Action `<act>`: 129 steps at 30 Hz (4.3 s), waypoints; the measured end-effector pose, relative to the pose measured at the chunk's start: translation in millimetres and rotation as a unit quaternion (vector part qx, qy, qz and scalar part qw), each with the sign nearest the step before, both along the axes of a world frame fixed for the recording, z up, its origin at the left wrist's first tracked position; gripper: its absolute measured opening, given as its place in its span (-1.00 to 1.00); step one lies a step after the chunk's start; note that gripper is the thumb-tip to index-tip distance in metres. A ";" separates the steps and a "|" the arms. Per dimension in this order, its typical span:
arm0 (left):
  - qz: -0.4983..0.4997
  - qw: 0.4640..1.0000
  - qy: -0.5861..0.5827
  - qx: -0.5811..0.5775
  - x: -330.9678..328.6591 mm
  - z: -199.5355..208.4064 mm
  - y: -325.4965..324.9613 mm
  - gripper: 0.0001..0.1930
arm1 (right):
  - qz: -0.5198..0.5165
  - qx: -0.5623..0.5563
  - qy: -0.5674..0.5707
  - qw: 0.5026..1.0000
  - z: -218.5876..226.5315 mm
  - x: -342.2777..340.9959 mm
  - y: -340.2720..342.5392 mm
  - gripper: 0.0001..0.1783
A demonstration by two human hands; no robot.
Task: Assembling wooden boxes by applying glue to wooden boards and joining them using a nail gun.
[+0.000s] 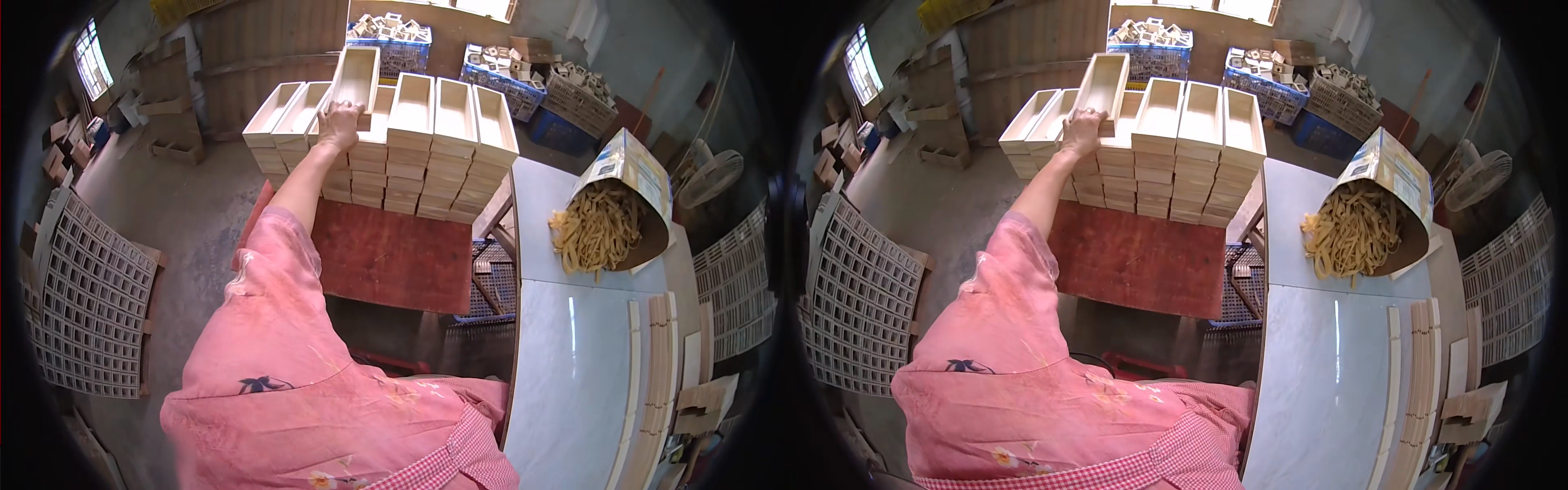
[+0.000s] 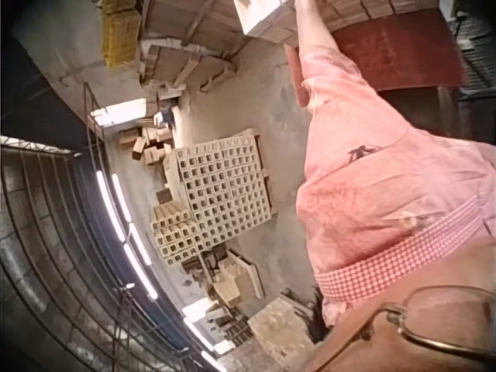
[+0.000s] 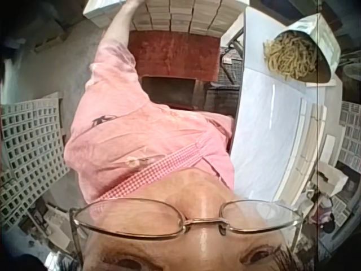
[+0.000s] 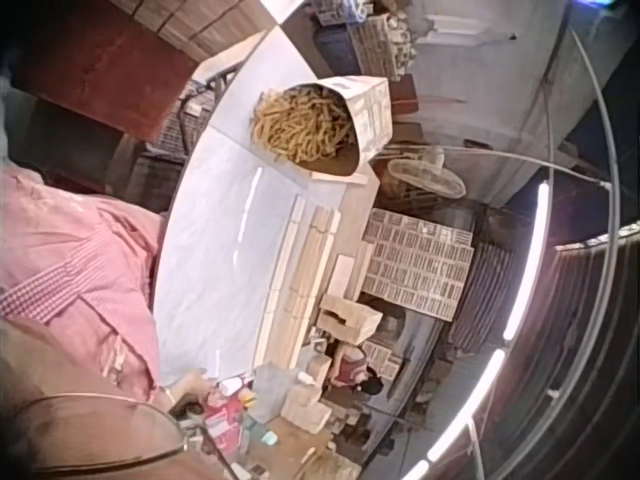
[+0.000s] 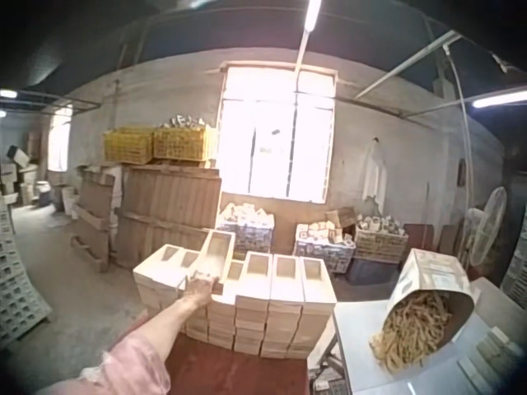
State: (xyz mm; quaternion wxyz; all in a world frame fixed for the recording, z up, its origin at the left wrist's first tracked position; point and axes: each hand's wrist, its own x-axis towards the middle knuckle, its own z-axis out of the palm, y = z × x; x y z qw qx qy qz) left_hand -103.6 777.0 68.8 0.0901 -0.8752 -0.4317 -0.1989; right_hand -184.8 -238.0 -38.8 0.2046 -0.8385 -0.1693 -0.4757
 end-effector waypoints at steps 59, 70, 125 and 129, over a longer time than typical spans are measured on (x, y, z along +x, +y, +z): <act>-0.778 0.626 -0.049 0.016 331.1 -70.4 -571.9 -0.39 | -0.362 -0.274 0.445 0.772 29.8 250.3 -134.1 -0.70; -0.698 0.679 0.196 0.116 416.6 -40.8 -624.6 -0.68 | -0.302 -0.133 0.453 0.828 136.9 68.2 -24.8 -0.81; -0.665 0.581 0.177 -0.434 205.5 -89.9 -567.5 -0.44 | -0.010 -0.039 0.319 0.947 33.6 119.6 227.9 -0.75; -0.639 0.554 0.186 -0.501 201.5 -85.7 -559.2 -0.39 | -0.007 -0.038 0.325 0.945 34.2 120.1 228.2 -0.76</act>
